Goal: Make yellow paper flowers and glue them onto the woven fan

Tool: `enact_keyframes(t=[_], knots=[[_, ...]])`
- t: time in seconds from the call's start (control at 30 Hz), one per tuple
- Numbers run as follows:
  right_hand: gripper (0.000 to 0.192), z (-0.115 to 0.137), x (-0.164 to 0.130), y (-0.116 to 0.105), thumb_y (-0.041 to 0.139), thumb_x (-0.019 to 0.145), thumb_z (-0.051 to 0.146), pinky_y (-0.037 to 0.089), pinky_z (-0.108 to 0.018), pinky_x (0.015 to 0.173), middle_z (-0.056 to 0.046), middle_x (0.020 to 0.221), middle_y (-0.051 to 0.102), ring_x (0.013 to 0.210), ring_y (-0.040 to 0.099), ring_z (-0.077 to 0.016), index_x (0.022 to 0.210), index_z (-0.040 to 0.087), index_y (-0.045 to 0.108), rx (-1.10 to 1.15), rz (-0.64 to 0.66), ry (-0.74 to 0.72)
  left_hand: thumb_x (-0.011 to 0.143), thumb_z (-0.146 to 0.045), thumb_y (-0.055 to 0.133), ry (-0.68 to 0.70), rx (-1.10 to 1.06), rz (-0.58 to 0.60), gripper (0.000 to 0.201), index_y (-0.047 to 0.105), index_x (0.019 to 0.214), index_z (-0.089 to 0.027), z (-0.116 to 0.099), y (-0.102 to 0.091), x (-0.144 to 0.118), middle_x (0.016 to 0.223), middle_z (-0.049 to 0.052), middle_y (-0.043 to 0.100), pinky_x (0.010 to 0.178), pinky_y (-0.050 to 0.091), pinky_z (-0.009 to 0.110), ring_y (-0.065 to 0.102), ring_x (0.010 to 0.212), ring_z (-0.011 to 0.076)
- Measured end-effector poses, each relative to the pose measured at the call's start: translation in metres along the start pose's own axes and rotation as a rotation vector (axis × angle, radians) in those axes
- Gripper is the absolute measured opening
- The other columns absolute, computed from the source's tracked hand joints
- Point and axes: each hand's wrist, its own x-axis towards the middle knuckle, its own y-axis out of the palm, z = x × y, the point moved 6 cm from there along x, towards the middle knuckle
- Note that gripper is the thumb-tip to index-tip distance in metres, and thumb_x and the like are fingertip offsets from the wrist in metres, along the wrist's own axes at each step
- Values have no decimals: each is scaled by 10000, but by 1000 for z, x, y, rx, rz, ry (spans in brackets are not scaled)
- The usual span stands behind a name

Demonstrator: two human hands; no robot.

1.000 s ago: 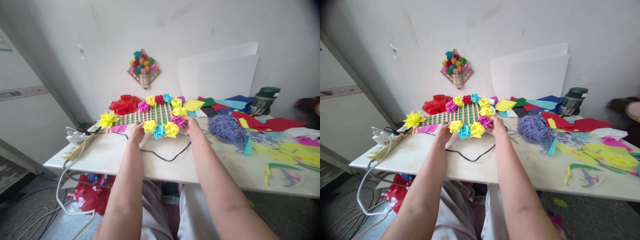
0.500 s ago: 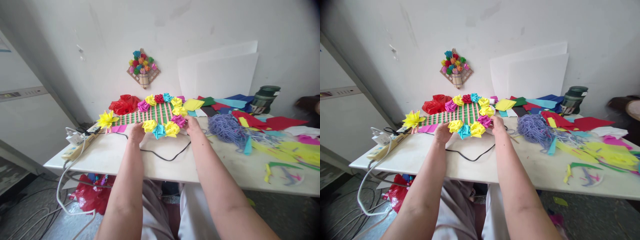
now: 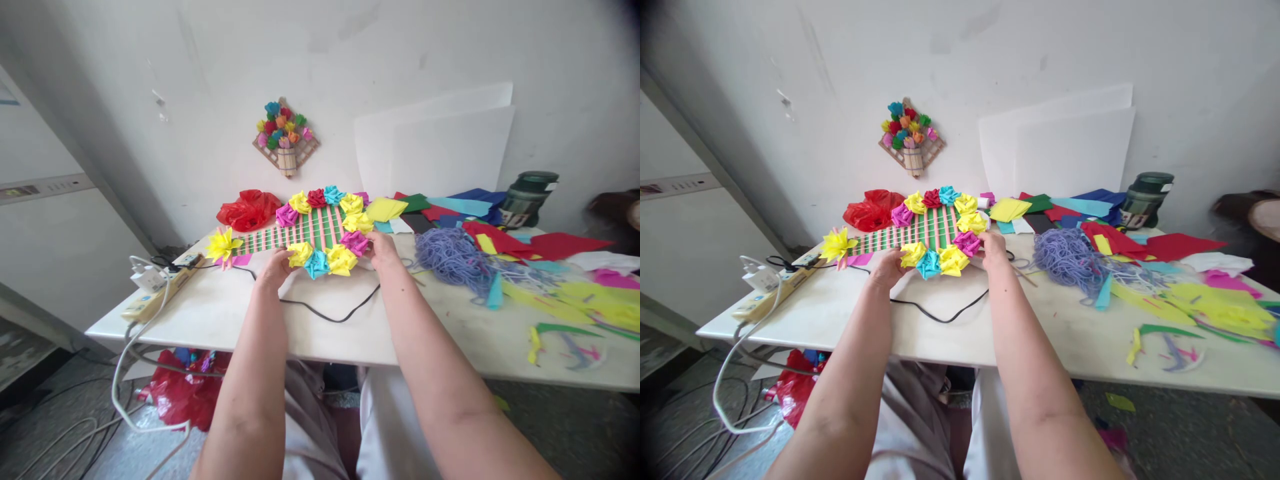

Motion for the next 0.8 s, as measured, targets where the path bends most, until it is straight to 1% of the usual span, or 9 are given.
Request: enact_keyframes(t=[0.13, 0.27, 0.43, 0.63, 0.8], knots=[[153, 1, -3, 2, 524, 490, 85, 448, -204, 400, 43, 524, 565, 477, 502, -93, 617, 164, 557, -3, 18, -23, 560, -101, 641, -2, 7, -14, 206, 531, 724, -157, 1, 0, 0, 703, 38, 657, 625, 536, 311, 637, 646, 177], [136, 2, -5, 3, 519, 489, 88, 435, -205, 396, 45, 515, 554, 460, 479, -88, 596, 163, 559, -14, 24, -43, 553, -91, 625, -14, 49, -23, 216, 533, 742, -140, 2, 2, 1, 694, 39, 655, 602, 524, 290, 628, 608, 160], [141, 3, -7, 5, 516, 482, 102, 417, -197, 384, 50, 485, 531, 424, 452, -80, 595, 166, 573, -27, 36, -54, 537, -90, 636, 22, 88, -39, 199, 516, 686, -145, 2, 2, 4, 664, 27, 643, 572, 504, 265, 609, 575, 139], [161, 3, -8, 7, 519, 474, 113, 406, -192, 374, 53, 480, 531, 422, 455, -82, 611, 170, 580, -37, 42, -70, 510, -108, 676, 53, 110, -48, 247, 512, 691, -150, 3, -1, 7, 651, 15, 620, 565, 486, 266, 608, 590, 148], [149, 3, -9, 8, 526, 483, 111, 409, -198, 382, 49, 510, 551, 432, 465, -83, 614, 170, 566, -42, 42, -76, 487, -119, 679, 72, 137, -69, 277, 487, 683, -157, 2, -1, 6, 624, -1, 585, 529, 443, 237, 585, 580, 135]])
